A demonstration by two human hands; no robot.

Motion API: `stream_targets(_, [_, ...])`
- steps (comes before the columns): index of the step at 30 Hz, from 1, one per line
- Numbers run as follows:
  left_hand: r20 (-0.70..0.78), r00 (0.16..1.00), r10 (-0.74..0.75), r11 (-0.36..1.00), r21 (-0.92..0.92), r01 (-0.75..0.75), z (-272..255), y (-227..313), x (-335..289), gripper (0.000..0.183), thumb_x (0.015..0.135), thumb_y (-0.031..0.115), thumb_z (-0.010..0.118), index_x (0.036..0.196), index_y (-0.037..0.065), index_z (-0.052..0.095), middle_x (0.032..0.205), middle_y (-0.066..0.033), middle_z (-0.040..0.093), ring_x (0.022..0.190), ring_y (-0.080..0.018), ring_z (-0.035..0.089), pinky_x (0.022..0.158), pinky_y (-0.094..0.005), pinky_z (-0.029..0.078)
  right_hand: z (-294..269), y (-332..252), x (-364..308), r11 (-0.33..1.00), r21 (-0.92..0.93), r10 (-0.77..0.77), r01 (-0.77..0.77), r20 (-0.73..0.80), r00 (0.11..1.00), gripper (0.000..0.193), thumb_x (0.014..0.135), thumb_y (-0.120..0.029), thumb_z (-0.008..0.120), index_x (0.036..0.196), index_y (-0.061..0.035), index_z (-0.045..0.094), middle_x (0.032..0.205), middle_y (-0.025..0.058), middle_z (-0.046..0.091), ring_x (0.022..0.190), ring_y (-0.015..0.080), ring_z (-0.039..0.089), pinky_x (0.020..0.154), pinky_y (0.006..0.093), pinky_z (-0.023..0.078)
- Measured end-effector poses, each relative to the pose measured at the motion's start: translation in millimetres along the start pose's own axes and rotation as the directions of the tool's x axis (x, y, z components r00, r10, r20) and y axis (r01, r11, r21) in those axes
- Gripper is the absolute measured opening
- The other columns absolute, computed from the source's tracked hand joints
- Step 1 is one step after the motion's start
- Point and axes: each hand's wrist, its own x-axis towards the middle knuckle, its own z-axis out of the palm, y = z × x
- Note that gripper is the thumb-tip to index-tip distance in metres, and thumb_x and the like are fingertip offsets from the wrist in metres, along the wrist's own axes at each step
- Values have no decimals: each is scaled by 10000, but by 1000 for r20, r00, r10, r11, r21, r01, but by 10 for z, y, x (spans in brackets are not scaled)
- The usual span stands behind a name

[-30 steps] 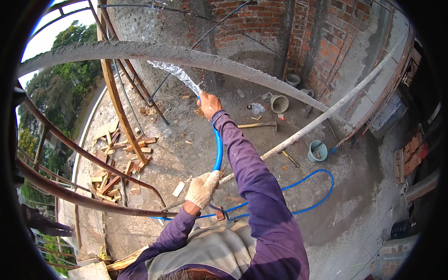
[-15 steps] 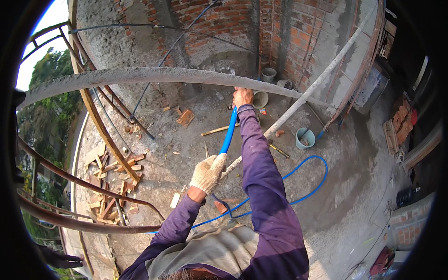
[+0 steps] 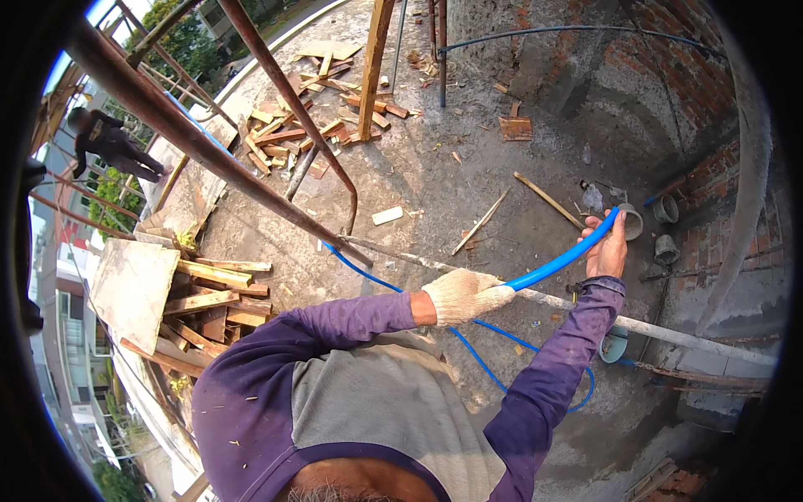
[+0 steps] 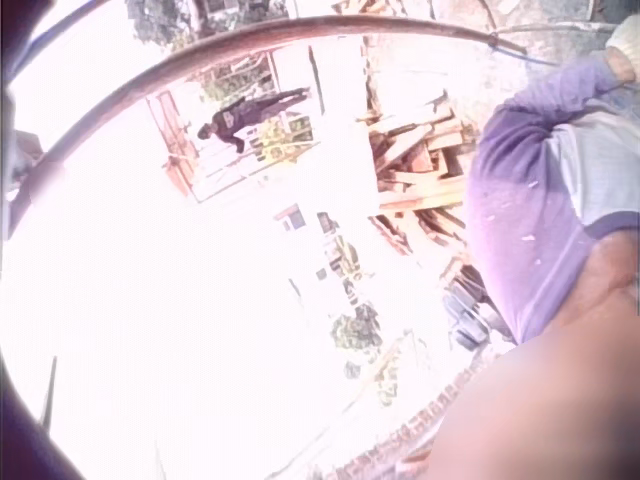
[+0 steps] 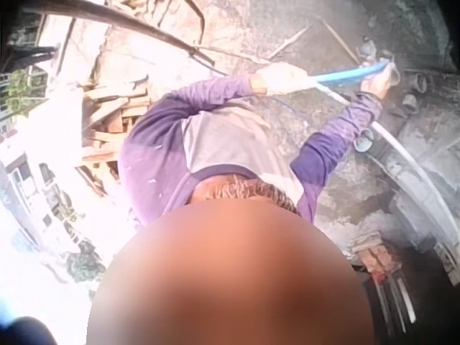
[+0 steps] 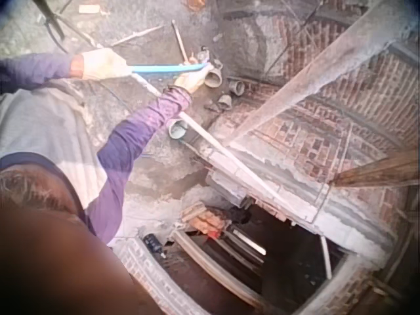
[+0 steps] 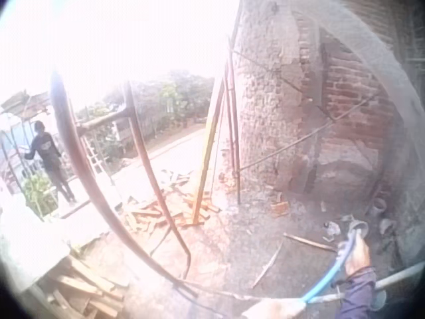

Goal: The person carries a long wooden pole across a construction site, then picks up a blue hose and sprays water onto metal scaffolding and the surrounding floor. The person moves around the scaffolding while continuing to spray water.

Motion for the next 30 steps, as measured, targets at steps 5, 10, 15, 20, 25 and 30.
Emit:
stream_targets(5, [-306, 880, -362, 841, -514, 167, -489, -726, -679, 408, 919, 426, 518, 786, 57, 632, 597, -9, 553, 527, -66, 475, 471, -260, 374, 1036, 856, -496, 945, -287, 250, -158, 324, 912, 651, 918, -521, 469, 1249, 39, 466, 853, 73, 610, 681, 106, 605, 556, 226, 506])
stream_targets(10, [-114, 830, -546, 742, -526, 416, -1006, -977, -1682, 393, 884, 406, 593, 802, 27, 652, 646, -39, 617, 549, -67, 501, 488, -273, 396, 1490, 1904, -1040, 849, -415, 519, -327, 541, 662, 539, 914, -455, 517, 1191, 7, 528, 849, 73, 623, 626, 103, 599, 534, 239, 506])
stream_targets(15, [-370, 854, -366, 886, 144, 442, -1471, -1545, -2530, 427, 826, 455, 651, 816, 28, 672, 644, -97, 622, 517, -164, 550, 507, -334, 436, 1659, 2920, -1357, 644, -547, 753, -535, 328, 570, 431, 917, -404, 513, 1108, -19, 537, 780, 68, 625, 534, 134, 581, 460, 293, 507])
stream_targets(20, [-363, 720, -592, 652, 309, 692, -2165, -2427, -2930, 489, 833, 499, 598, 848, 15, 668, 654, -186, 600, 613, -304, 602, 586, -381, 454, 1628, 3698, -1774, 437, -615, 827, -657, -13, 562, 380, 911, -386, 516, 1114, -65, 534, 724, 63, 618, 503, 150, 572, 435, 303, 493])
stream_targets(25, [-345, 698, -628, 530, 467, 708, -3132, -3276, -3139, 575, 795, 556, 603, 827, -14, 679, 668, -218, 610, 616, -279, 613, 584, -406, 451, 598, 4331, -2405, 438, -412, 718, -799, -374, 587, 386, 911, -343, 525, 1186, -73, 508, 711, 72, 609, 468, 154, 540, 397, 311, 451])
stream_targets(30, [-525, 769, -365, 364, 680, 636, -4773, -3307, -3060, 624, 808, 591, 542, 830, -20, 668, 711, -256, 604, 687, -371, 592, 660, -444, 430, 819, 5004, -3349, 537, -181, 751, -824, -343, 565, 370, 891, -347, 554, 1134, -69, 527, 735, 81, 606, 494, 156, 553, 403, 312, 467])
